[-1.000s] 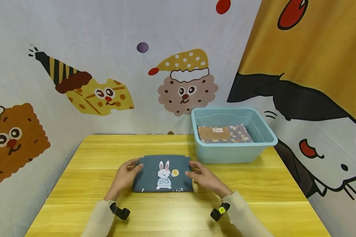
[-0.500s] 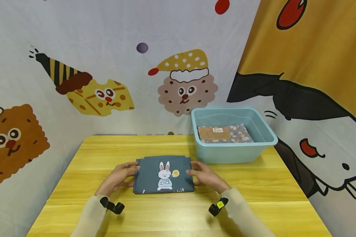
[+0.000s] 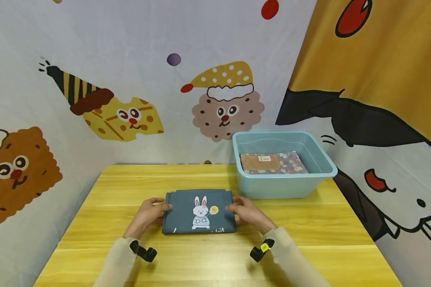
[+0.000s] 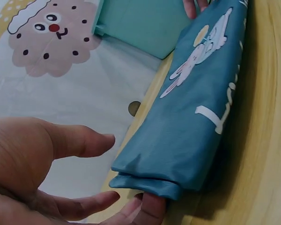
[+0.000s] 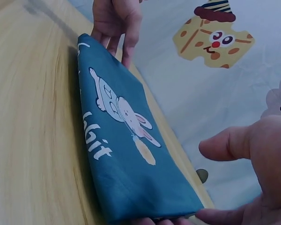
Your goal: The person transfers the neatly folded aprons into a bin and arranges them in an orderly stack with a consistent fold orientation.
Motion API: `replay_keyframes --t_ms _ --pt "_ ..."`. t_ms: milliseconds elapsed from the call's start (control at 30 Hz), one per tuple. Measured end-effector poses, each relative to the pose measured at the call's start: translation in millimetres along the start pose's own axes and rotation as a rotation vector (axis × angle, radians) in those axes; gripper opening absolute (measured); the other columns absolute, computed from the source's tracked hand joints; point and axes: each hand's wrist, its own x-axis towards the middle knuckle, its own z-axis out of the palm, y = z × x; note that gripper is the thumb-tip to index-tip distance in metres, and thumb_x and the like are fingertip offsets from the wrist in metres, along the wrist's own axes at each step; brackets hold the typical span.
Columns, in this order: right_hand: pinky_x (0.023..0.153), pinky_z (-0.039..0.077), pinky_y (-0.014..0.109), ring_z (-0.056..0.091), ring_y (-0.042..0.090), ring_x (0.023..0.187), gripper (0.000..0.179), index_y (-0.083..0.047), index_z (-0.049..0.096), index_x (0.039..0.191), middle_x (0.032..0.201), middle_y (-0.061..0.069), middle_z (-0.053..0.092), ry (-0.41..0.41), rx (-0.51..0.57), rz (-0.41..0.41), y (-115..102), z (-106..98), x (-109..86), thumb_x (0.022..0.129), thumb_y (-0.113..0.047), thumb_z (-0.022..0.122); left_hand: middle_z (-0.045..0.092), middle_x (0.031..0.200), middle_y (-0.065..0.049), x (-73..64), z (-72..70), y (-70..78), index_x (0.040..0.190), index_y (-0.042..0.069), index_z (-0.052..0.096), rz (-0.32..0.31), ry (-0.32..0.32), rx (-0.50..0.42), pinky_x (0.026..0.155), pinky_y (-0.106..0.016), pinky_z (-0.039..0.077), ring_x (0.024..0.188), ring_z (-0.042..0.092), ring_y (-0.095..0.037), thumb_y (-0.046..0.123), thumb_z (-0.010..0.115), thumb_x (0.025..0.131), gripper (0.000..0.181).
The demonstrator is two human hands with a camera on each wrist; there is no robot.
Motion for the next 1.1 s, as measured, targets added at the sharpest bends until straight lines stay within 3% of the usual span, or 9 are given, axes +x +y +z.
replay_keyframes --t_ms 200,333,533,633,767,833,967,1100 --pt "0.09 0.06 0.043 0.07 0.033 0.104 0.068 0.006 0.045 0.148 0.142 0.03 0.055 0.034 -0.027 0.036 -3.4 -0.5 1.2 0.092 -0.023 0.07 0.061 0.134 -0.03 2.2 2.5 -2.3 0.147 -0.007 0.046 -0.016 0.021 0.045 0.08 -0.036 0.061 0.102 0.068 -0.024 0.018 0.07 0.097 0.06" --pt "0.085 0.061 0.04 0.068 0.027 0.098 0.068 0.01 0.047 0.145 0.126 0.028 0.062 0.018 0.007 0.07 -1.5 -1.1 4.2 0.091 -0.023 0.072 0.057 0.139 -0.035 3.6 2.5 -4.1 0.148 -0.012 0.042 -0.004 -0.009 0.063 0.086 -0.041 0.062 0.113 0.069 -0.035 0.012 0.066 0.097 0.061" --pt "0.071 0.06 0.031 0.064 0.017 0.08 0.045 0.012 0.062 0.122 0.096 0.011 0.067 -0.058 0.078 0.09 9.5 -1.3 11.4 0.09 -0.018 0.072 0.051 0.142 -0.041 6.6 3.6 -8.5 0.147 -0.021 0.036 0.023 -0.066 0.081 0.091 -0.047 0.061 0.122 0.064 -0.045 0.005 0.062 0.096 0.063" --pt "0.071 0.06 0.029 0.065 0.013 0.077 0.048 0.014 0.057 0.13 0.089 0.006 0.068 -0.106 0.138 0.081 15.0 -2.3 15.1 0.092 -0.013 0.07 0.049 0.143 -0.041 6.9 3.7 -11.0 0.147 -0.022 0.036 0.047 -0.083 0.073 0.095 -0.049 0.059 0.126 0.06 -0.047 0.005 0.062 0.096 0.063" --pt "0.076 0.06 0.031 0.068 0.013 0.081 0.067 0.018 0.034 0.149 0.095 0.007 0.071 -0.175 0.196 0.047 19.7 -6.0 17.0 0.096 -0.009 0.064 0.047 0.145 -0.041 6.1 3.1 -15.6 0.148 -0.021 0.034 0.063 -0.143 -0.038 0.095 -0.05 0.059 0.129 0.058 -0.048 0.003 0.059 0.097 0.061" --pt "0.079 0.06 0.034 0.069 0.016 0.085 0.071 0.017 0.026 0.153 0.102 0.011 0.071 -0.212 0.238 0.045 20.7 -7.6 16.1 0.097 -0.007 0.063 0.044 0.148 -0.041 5.5 2.0 -18.3 0.151 -0.021 0.028 0.067 -0.213 -0.135 0.092 -0.049 0.06 0.129 0.058 -0.047 0.002 0.055 0.1 0.062" --pt "0.082 0.061 0.041 0.069 0.02 0.092 0.078 0.01 0.015 0.157 0.116 0.017 0.068 -0.263 0.327 0.056 21.5 -9.1 13.1 0.096 -0.005 0.062 0.039 0.152 -0.04 6.0 -3.1 -23.8 0.155 -0.018 0.017 0.097 -0.328 -0.243 0.089 -0.045 0.062 0.122 0.064 -0.035 0.003 0.05 0.103 0.065" --pt "0.083 0.061 0.043 0.071 0.021 0.096 0.076 0.004 0.016 0.158 0.122 0.018 0.067 -0.312 0.368 0.035 21.7 -10.4 11.1 0.097 -0.004 0.061 0.051 0.144 -0.034 5.1 -6.6 -23.8 0.159 -0.011 0.014 0.109 -0.33 -0.263 0.085 -0.041 0.062 0.108 0.069 -0.024 0.006 0.051 0.104 0.068"
